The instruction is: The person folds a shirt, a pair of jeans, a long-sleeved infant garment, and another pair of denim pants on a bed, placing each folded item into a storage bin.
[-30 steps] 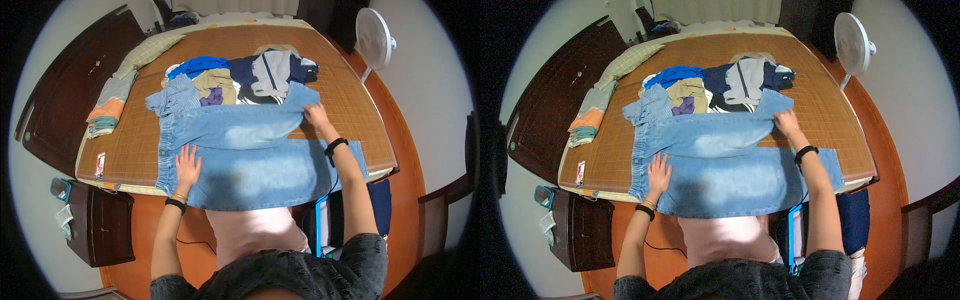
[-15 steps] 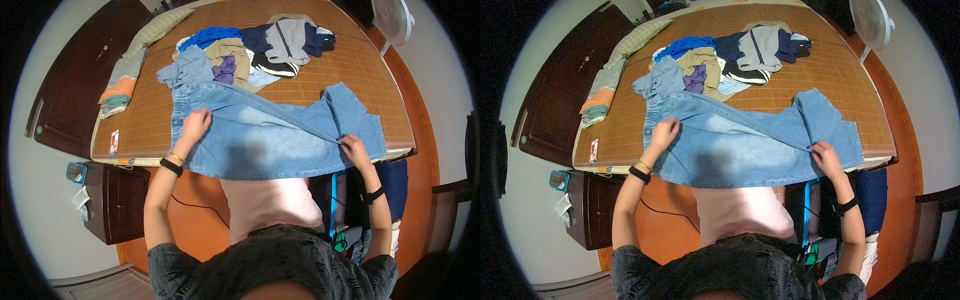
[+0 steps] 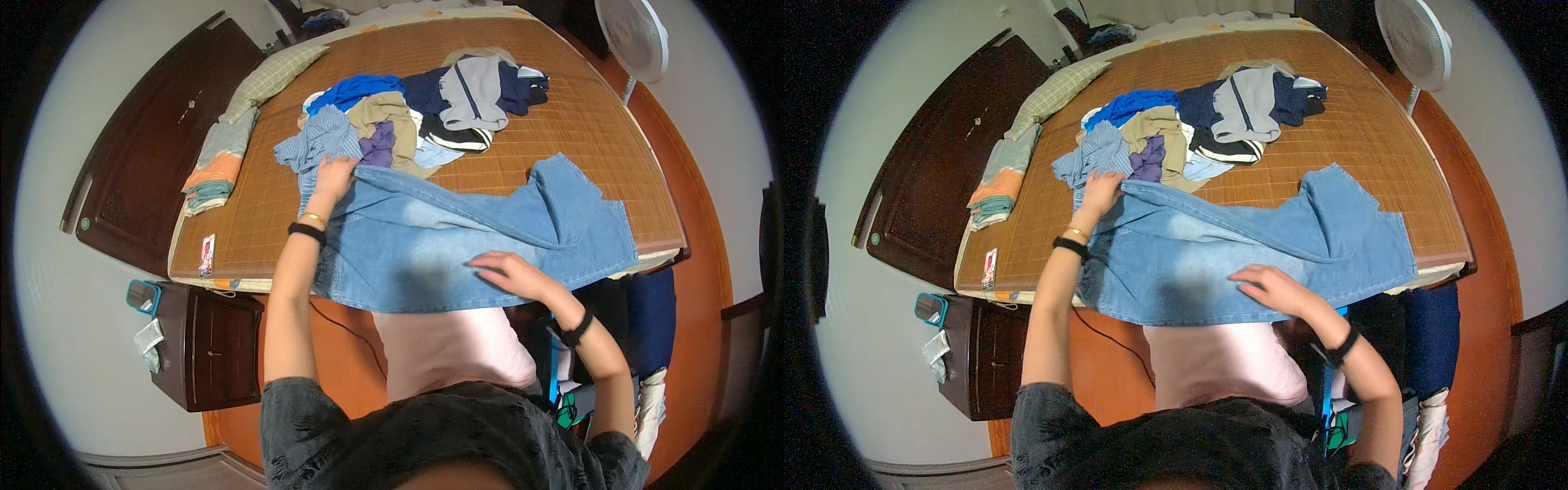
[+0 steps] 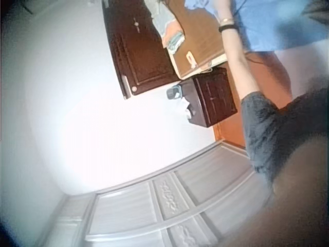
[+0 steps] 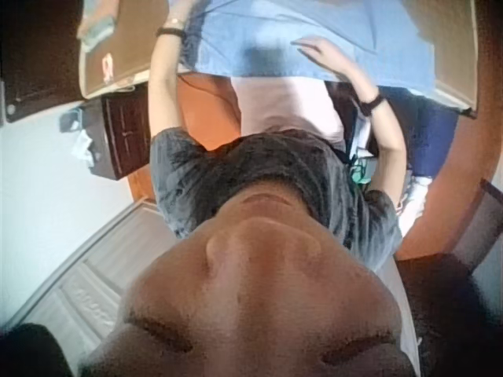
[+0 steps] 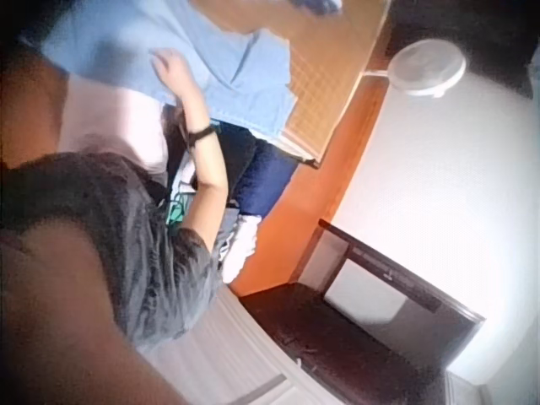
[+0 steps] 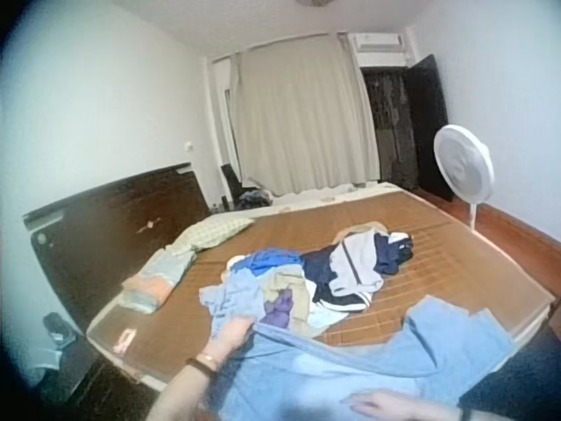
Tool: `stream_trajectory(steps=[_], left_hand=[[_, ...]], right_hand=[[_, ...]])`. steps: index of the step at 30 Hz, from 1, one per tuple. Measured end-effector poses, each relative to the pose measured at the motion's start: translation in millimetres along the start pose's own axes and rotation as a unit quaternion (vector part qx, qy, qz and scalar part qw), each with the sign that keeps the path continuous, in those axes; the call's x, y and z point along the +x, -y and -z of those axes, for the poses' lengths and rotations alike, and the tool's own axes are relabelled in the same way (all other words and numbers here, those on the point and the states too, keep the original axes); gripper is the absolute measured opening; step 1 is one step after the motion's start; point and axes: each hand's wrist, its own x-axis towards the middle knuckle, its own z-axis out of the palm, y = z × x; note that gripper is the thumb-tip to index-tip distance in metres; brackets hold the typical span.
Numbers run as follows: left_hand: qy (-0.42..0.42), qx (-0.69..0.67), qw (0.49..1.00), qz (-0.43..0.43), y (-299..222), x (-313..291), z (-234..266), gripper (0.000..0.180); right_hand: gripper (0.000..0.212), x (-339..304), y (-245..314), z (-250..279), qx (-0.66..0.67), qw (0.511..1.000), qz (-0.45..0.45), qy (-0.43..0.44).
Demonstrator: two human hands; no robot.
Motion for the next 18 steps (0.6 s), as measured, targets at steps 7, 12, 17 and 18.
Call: stream_trajectory(steps=[7, 12, 17, 18], left_hand=[[-0.253, -0.055, 0.963, -0.072, -7.6, -173.5, 22.2, 0.025], [-0.164, -0.073, 0.984, -0.011, -28.3, -232.8, -3.1, 0.035], [-0.177, -0.046, 0.983, 0.029, -11.5, -236.7, -17.3, 0.037], [-0.171, -0.055, 0.984, 0.011, -7.2, -232.3, -18.1, 0.036]], right_hand=[[0.033, 76.5, -19.0, -33.4, -0.126, 0.991, -0.019, 0.031], [0.036, 85.5, -28.1, -41.0, -0.132, 0.989, 0.064, -0.005], [0.037, 112.5, -28.0, -56.2, -0.143, 0.984, 0.099, -0.042], [0.037, 111.5, -27.6, -57.6, -0.149, 0.982, 0.105, -0.051]])
